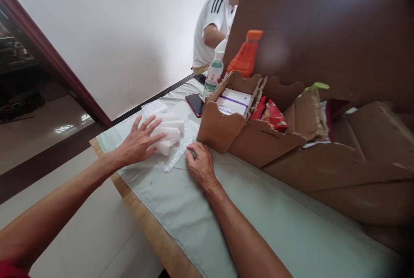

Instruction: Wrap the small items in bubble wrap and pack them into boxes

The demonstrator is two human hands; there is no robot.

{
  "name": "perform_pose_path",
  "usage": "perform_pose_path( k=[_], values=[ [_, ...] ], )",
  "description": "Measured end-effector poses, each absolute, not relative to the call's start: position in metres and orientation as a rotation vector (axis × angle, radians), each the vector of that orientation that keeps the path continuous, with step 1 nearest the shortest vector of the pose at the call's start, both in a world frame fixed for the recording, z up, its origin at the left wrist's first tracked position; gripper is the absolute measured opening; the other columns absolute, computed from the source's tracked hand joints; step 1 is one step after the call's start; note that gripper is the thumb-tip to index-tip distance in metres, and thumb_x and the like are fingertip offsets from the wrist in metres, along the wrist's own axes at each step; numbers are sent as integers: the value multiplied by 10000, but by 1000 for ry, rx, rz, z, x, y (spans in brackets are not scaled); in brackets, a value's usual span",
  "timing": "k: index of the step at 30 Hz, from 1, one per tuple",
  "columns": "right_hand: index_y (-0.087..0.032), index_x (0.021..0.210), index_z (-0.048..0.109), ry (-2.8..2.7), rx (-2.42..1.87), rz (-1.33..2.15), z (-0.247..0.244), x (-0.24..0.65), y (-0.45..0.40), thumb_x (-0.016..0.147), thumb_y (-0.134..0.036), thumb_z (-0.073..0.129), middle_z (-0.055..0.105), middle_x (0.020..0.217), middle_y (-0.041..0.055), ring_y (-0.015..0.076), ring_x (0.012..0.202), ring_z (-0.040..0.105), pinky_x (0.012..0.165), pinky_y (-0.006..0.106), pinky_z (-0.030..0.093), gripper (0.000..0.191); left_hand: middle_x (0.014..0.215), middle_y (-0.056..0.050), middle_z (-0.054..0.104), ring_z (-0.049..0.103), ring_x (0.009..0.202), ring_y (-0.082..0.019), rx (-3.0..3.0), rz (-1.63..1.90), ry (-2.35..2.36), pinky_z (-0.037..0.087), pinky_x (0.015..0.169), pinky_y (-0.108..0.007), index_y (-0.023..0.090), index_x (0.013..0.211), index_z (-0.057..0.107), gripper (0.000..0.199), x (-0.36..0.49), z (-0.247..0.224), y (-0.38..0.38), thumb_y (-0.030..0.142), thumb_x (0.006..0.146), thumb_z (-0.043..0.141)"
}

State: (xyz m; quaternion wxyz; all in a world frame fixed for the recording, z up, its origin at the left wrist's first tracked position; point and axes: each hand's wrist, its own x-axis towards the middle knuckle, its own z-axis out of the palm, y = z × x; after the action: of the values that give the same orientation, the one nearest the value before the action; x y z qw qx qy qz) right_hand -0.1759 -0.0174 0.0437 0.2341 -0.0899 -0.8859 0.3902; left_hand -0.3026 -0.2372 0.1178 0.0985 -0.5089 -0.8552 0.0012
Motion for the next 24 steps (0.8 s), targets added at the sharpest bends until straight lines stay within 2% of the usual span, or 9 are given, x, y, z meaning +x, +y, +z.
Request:
perform_pose_path(
  k=[3, 5, 7, 9, 12, 15, 18, 21, 24],
  values=[
    [-227, 937, 713, -2451, -264, 1055, 46, -177, -19, 865, -158, 582, 746, 1089, 78, 273, 1093, 645, 1017, 428, 451, 164, 1659, -175, 353, 306, 1533, -448, -1494, -44, -2464, 162, 1220, -701, 288, 1471, 541, 642, -304, 113, -240, 176, 845, 628],
    [-220, 939, 714, -2466, -287, 1031, 53, -173, -23, 868, -128, 582, 755, 1082, 66, 246, 1074, 662, 1003, 386, 470, 176, 1709, -141, 248, 314, 1524, -463, -1527, -208, -2344, 223, 1195, -722, 357, 1602, 319, 788, -287, 111, -237, 232, 875, 597],
    [-209, 935, 719, -2487, -313, 994, 62, -168, -26, 870, -99, 588, 767, 1062, 47, 199, 1033, 685, 960, 306, 493, 182, 1754, -50, 94, 290, 1528, -477, -1517, -414, -2240, 257, 1187, -733, 441, 1639, 108, 886, -256, 106, -226, 313, 899, 578],
    [-213, 920, 726, -2518, -318, 951, 70, -159, -22, 857, -114, 653, 779, 1034, 3, 146, 983, 701, 905, 222, 500, 138, 1756, 33, 71, 290, 1521, -493, -1520, -640, -2172, 295, 1182, -733, 488, 1626, 127, 869, -217, 98, -208, 389, 894, 585],
    [-264, 903, 722, -2605, -272, 864, 79, -124, -5, 836, -211, 725, 777, 989, -66, 147, 953, 702, 832, 209, 510, 85, 1746, 77, 116, 334, 1500, -493, -1609, -936, -2181, 400, 1125, -733, 516, 1612, 167, 840, -156, 87, -170, 413, 891, 585],
    [-212, 908, 708, -2785, -44, 699, 86, -40, 17, 917, -276, 655, 774, 952, 9, 187, 918, 699, 781, 255, 522, 84, 1739, 32, 167, 414, 1460, -461, -1836, -1076, -2110, 490, 1053, -699, 499, 1616, 176, 801, -101, 80, -127, 450, 915, 559],
    [-198, 1003, 713, -2682, -96, 454, 101, 84, 55, 979, -205, 561, 779, 1022, 46, 179, 1000, 702, 939, 313, 516, 154, 1721, -70, 220, 385, 1491, -410, -2043, -957, -1989, 454, 1101, -658, 408, 1630, 198, 720, -65, 66, -91, 416, 984, 517],
    [-259, 1064, 715, -2389, -650, 86, 131, 214, 117, 968, -226, 545, 777, 1092, 17, 167, 1049, 704, 962, 310, 523, 197, 1690, -99, 305, 337, 1525, -365, -2135, -740, -1865, 404, 1159, -578, 352, 1631, 231, 696, -46, 36, -71, 399, 1000, 519],
    [-163, 1220, 679, -2169, -1032, -103, 170, 312, 189, 930, -197, 523, 719, 1238, 162, 311, 1173, 640, 1019, 491, 465, 332, 1663, -99, 379, 401, 1492, -349, -2190, -530, -1760, 385, 1167, -533, 326, 1629, 273, 721, -39, 8, -68, 439, 976, 554]
  ],
)
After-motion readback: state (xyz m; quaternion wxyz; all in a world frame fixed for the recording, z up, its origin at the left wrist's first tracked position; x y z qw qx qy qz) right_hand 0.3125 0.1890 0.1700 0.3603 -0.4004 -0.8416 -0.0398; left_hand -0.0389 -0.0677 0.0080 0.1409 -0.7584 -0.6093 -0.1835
